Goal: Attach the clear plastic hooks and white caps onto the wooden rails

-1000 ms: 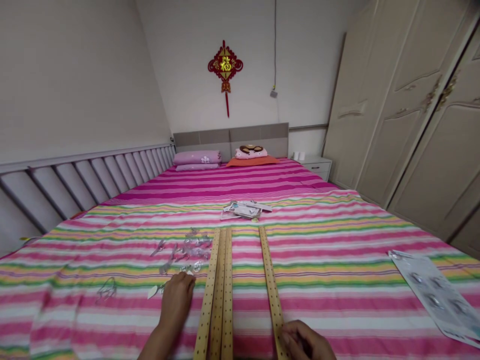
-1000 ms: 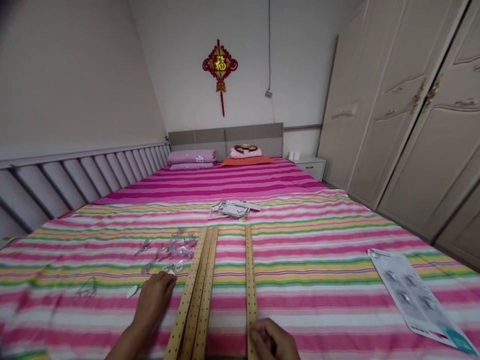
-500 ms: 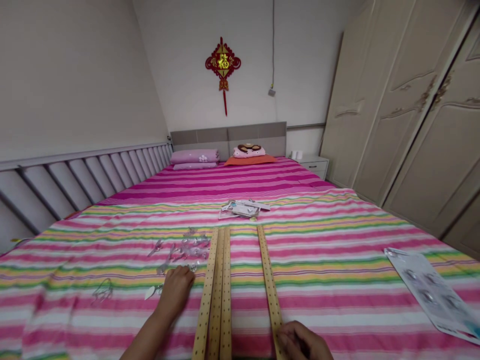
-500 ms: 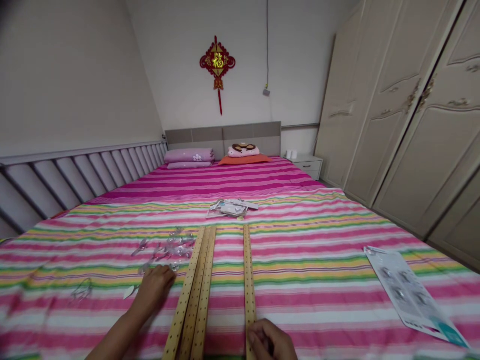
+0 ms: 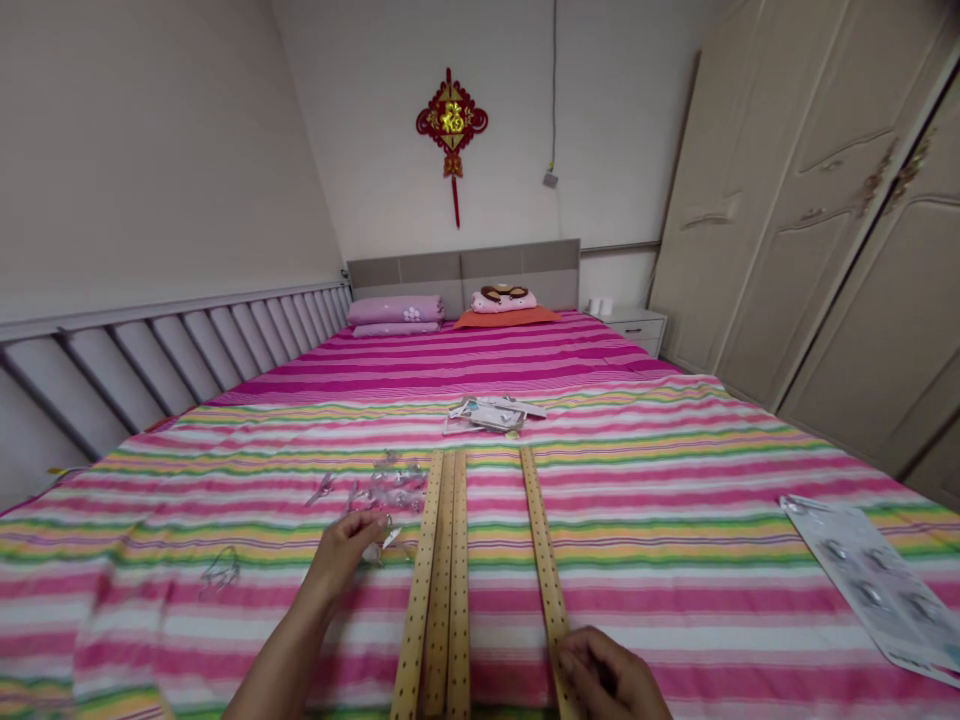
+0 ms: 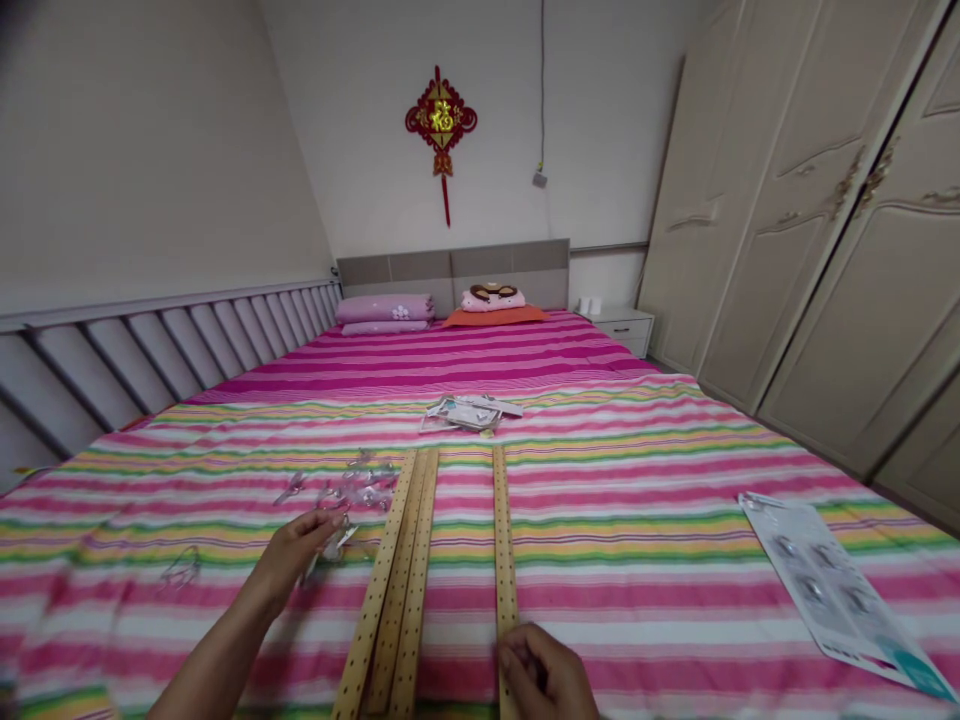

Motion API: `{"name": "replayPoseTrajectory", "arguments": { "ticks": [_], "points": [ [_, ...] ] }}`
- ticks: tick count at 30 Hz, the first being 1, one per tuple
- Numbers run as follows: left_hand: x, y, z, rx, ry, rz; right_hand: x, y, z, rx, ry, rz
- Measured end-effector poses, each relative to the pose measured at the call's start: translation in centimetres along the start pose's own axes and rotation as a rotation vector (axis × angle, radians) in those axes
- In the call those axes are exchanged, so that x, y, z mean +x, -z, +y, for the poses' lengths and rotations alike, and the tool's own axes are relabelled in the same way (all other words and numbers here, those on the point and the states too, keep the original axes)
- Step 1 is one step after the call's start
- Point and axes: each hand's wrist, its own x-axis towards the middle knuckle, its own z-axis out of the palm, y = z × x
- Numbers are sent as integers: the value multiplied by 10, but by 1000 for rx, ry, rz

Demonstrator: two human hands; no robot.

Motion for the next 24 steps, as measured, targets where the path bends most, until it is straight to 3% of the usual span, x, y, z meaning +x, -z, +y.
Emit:
{"name": "replayPoseTrajectory", "arguments": {
  "ticks": [5, 11, 18, 24],
  "points": [
    [-13, -20, 14, -156, 71, -108, 18, -12, -20, -14, 100, 18],
    [-41, -62, 37, -257, 130, -292, 43, -23, -53, -2, 214, 48],
    [-60, -108, 65, -209, -18, -398, 65, -25, -76, -162, 414, 145],
    [-57, -122, 66, -161, -76, -386, 73, -22, -80, -235, 393, 163]
  ]
}}
